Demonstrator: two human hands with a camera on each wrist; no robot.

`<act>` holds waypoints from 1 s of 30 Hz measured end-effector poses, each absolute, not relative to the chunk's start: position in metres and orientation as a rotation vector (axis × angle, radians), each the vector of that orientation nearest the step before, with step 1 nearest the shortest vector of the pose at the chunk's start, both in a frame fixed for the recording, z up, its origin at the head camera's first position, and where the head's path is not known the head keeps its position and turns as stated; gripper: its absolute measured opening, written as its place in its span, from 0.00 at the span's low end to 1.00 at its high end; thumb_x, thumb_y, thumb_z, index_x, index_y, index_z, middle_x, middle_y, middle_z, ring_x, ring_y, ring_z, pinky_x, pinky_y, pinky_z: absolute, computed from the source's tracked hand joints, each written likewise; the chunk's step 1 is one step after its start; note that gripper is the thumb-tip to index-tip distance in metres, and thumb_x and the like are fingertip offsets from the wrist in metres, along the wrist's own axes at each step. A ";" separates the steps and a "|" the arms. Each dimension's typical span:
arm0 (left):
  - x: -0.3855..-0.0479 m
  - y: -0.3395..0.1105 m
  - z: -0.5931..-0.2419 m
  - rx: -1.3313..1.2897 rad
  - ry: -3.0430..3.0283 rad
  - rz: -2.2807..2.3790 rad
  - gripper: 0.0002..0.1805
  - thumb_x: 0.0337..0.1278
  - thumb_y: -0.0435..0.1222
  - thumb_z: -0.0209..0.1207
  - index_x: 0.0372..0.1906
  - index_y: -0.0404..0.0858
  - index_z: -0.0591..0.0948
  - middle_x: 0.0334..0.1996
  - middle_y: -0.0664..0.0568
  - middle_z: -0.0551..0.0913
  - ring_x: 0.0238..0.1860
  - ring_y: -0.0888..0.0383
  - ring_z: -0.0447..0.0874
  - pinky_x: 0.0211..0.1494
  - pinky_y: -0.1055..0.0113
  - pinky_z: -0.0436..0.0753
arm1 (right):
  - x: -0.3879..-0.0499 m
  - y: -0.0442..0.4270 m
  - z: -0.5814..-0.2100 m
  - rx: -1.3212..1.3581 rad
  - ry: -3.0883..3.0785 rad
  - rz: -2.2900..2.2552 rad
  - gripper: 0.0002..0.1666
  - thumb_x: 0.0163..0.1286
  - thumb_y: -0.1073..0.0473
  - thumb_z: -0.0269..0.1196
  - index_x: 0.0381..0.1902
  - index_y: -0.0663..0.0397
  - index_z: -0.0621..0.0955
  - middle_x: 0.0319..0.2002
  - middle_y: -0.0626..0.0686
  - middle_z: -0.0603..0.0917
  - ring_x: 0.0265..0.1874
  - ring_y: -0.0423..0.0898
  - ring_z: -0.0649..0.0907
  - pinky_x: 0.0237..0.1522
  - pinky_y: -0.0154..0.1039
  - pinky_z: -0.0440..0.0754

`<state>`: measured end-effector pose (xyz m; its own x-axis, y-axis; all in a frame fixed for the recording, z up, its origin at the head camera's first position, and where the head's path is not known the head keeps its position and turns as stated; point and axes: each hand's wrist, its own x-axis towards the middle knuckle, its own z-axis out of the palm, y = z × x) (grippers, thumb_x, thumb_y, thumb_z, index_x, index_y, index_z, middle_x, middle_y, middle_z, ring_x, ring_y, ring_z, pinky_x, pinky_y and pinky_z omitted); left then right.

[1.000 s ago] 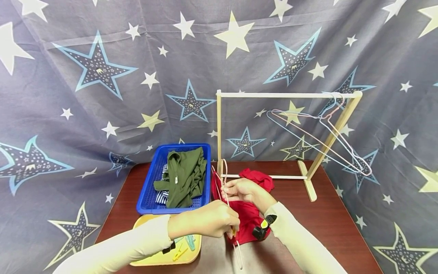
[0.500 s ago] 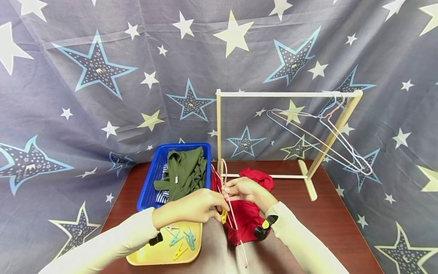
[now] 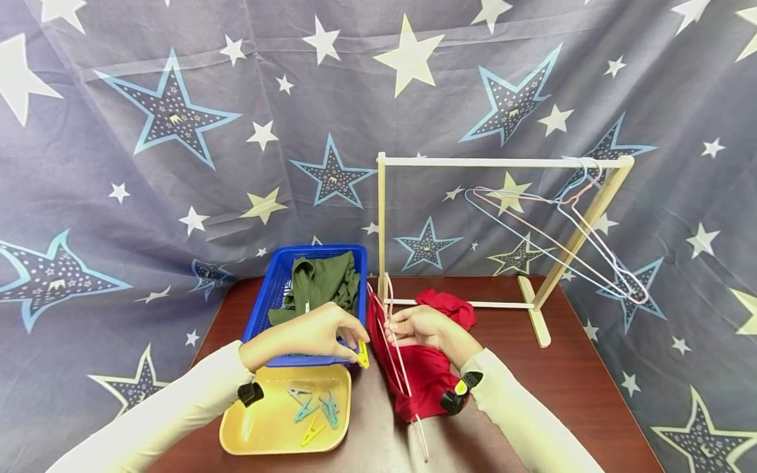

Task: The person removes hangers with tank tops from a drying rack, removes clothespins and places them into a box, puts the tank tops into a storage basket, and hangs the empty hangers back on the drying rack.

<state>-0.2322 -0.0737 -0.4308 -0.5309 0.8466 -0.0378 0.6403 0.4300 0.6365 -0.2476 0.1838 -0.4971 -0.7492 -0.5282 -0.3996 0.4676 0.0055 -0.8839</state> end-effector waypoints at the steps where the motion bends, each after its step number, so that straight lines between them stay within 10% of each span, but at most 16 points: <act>1: -0.234 -0.077 -0.431 1.261 2.336 0.800 0.14 0.52 0.33 0.75 0.45 0.38 0.88 0.39 0.51 0.92 0.37 0.62 0.91 0.41 0.77 0.86 | -0.248 0.184 -0.497 -0.058 1.587 -1.822 0.18 0.75 0.74 0.51 0.35 0.52 0.83 0.33 0.48 0.88 0.34 0.41 0.87 0.43 0.36 0.89; 17: -0.265 -0.128 -0.445 0.951 2.401 0.547 0.09 0.47 0.40 0.78 0.32 0.40 0.91 0.23 0.57 0.89 0.23 0.67 0.83 0.31 0.73 0.84 | -0.249 0.195 -0.507 -0.191 1.525 -1.840 0.03 0.70 0.65 0.64 0.41 0.53 0.82 0.36 0.48 0.88 0.36 0.40 0.88 0.47 0.37 0.89; 30: -0.260 -0.157 -0.471 0.679 2.423 0.419 0.14 0.49 0.39 0.77 0.16 0.41 0.87 0.16 0.51 0.86 0.25 0.45 0.90 0.31 0.67 0.86 | -0.245 0.192 -0.497 -0.079 1.585 -1.814 0.11 0.75 0.73 0.53 0.42 0.58 0.81 0.34 0.49 0.87 0.35 0.41 0.87 0.49 0.39 0.88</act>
<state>-0.2597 -0.1568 -0.4710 -0.7007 0.5543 -0.4492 0.3714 0.8209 0.4338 -0.2448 0.1919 -0.4974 -0.7423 -0.5402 -0.3963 0.4654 0.0097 -0.8850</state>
